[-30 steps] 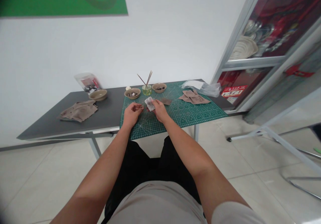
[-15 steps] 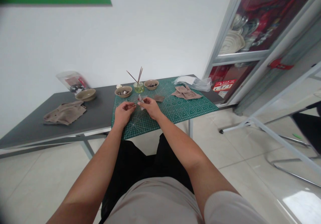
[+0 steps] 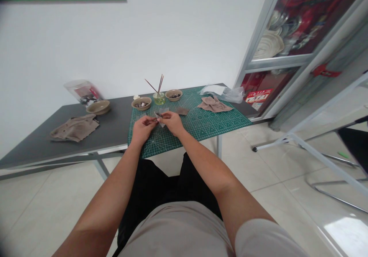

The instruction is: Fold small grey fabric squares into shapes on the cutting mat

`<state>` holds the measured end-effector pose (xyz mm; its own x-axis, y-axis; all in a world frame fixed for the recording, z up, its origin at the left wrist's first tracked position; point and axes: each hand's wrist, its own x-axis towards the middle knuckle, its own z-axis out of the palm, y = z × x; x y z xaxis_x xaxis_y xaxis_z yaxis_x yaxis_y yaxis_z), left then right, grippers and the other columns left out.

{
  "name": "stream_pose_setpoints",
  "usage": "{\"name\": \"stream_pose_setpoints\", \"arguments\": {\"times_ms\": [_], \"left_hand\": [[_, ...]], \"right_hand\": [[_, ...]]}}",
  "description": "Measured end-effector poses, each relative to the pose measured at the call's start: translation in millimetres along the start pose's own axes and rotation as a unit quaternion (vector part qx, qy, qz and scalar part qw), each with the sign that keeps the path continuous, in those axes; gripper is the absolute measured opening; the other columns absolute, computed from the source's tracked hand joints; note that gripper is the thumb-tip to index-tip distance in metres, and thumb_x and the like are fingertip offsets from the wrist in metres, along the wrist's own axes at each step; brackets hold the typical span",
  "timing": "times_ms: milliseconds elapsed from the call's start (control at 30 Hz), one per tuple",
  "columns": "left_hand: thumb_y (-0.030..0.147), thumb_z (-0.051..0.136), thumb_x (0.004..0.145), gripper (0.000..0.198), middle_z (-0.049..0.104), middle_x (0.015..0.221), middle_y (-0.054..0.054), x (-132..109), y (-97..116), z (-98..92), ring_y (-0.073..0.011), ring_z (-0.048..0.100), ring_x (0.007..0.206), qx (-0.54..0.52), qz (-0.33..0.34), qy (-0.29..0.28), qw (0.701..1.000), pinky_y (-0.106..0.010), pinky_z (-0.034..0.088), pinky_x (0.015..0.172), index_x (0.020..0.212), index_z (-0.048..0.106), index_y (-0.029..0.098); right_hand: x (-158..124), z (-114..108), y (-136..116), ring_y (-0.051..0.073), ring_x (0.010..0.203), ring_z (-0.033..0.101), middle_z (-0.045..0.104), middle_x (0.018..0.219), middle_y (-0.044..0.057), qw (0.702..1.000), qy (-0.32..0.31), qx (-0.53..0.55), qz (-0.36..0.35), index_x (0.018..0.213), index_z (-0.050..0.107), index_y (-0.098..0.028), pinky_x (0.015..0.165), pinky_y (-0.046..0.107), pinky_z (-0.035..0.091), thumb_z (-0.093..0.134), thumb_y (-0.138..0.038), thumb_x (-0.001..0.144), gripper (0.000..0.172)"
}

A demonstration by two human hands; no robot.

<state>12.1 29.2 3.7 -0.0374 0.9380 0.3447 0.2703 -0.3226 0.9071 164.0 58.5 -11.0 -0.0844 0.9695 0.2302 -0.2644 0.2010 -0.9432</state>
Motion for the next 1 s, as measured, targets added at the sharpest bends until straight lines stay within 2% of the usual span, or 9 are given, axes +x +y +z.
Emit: {"name": "stream_pose_setpoints", "arguments": {"times_ms": [67,200,333,533,633,767,933,1000], "left_hand": [[0.029,0.073,0.067,0.017,0.072,0.077,-0.002,0.2,0.4,-1.3,-0.016,0.065,0.072,0.008,-0.003,0.005,1.0,-0.029,0.052,0.072,0.08,0.07,0.019],[0.026,0.072,0.066,0.014,0.073,0.08,-0.003,0.2,1.2,-2.3,-0.0172,0.066,0.076,0.01,-0.008,0.019,1.0,-0.031,0.053,0.076,0.078,0.071,0.02],[0.024,0.076,0.06,0.021,0.072,0.077,-0.002,0.6,0.0,-1.1,-0.0172,0.067,0.072,-0.018,-0.01,0.02,1.0,-0.03,0.053,0.072,0.079,0.067,0.018],[0.027,0.076,0.062,0.015,0.07,0.068,0.0,1.4,2.2,-3.3,-0.0151,0.062,0.064,0.059,-0.018,-0.003,0.998,-0.027,0.048,0.065,0.072,0.069,0.019],[0.027,0.075,0.064,0.012,0.069,0.067,0.001,1.7,0.9,-4.0,-0.015,0.061,0.062,0.075,-0.015,-0.006,0.997,-0.027,0.046,0.062,0.072,0.07,0.02],[0.027,0.072,0.066,0.015,0.071,0.074,-0.001,2.4,-4.0,-4.1,-0.0161,0.063,0.068,0.073,-0.009,0.009,0.997,-0.028,0.048,0.068,0.079,0.071,0.02],[0.027,0.072,0.066,0.012,0.067,0.067,0.001,2.8,-5.7,-2.5,-0.0146,0.059,0.062,0.097,0.011,-0.019,0.995,-0.026,0.044,0.062,0.074,0.069,0.02],[0.026,0.071,0.067,0.009,0.066,0.065,0.001,2.7,-6.2,-1.5,-0.0144,0.057,0.061,0.114,0.017,-0.012,0.993,-0.026,0.044,0.061,0.073,0.068,0.02]], "right_hand": [[-0.1,0.3,0.5,0.016,0.072,0.064,0.07,0.075,0.001,1.0,0.004,-0.002,-0.004,0.075,0.067,-0.018,0.073,0.031,0.05,0.083,-0.035,0.055,0.031],[-1.5,-1.0,0.3,0.016,0.073,0.065,0.072,0.077,0.002,1.0,0.006,-0.021,-0.01,0.078,0.072,-0.018,0.074,0.031,0.05,0.08,-0.035,0.06,0.026],[-2.9,-3.8,-1.1,0.017,0.075,0.065,0.073,0.079,0.003,0.998,-0.01,-0.059,-0.017,0.08,0.075,-0.019,0.077,0.032,0.049,0.078,-0.033,0.062,0.022],[-3.5,-6.2,-2.2,0.018,0.078,0.066,0.074,0.08,0.003,0.996,-0.035,-0.079,-0.029,0.082,0.076,-0.021,0.082,0.034,0.048,0.075,-0.033,0.068,0.019],[-2.3,-6.9,0.9,0.018,0.077,0.066,0.074,0.079,0.002,0.994,-0.029,-0.098,-0.028,0.081,0.076,-0.021,0.081,0.035,0.049,0.076,-0.033,0.067,0.019],[-0.3,-8.4,6.1,0.018,0.075,0.065,0.073,0.08,0.003,0.992,-0.014,-0.124,-0.028,0.083,0.075,-0.02,0.077,0.035,0.05,0.077,-0.032,0.066,0.021],[-1.2,-8.8,4.0,0.021,0.081,0.066,0.073,0.082,0.002,0.983,-0.007,-0.174,-0.061,0.082,0.075,-0.023,0.084,0.038,0.049,0.074,-0.028,0.07,0.013],[-2.3,-8.5,1.7,0.021,0.081,0.066,0.073,0.082,0.002,0.98,-0.006,-0.186,-0.065,0.082,0.075,-0.023,0.085,0.038,0.049,0.073,-0.026,0.071,0.012]]}}
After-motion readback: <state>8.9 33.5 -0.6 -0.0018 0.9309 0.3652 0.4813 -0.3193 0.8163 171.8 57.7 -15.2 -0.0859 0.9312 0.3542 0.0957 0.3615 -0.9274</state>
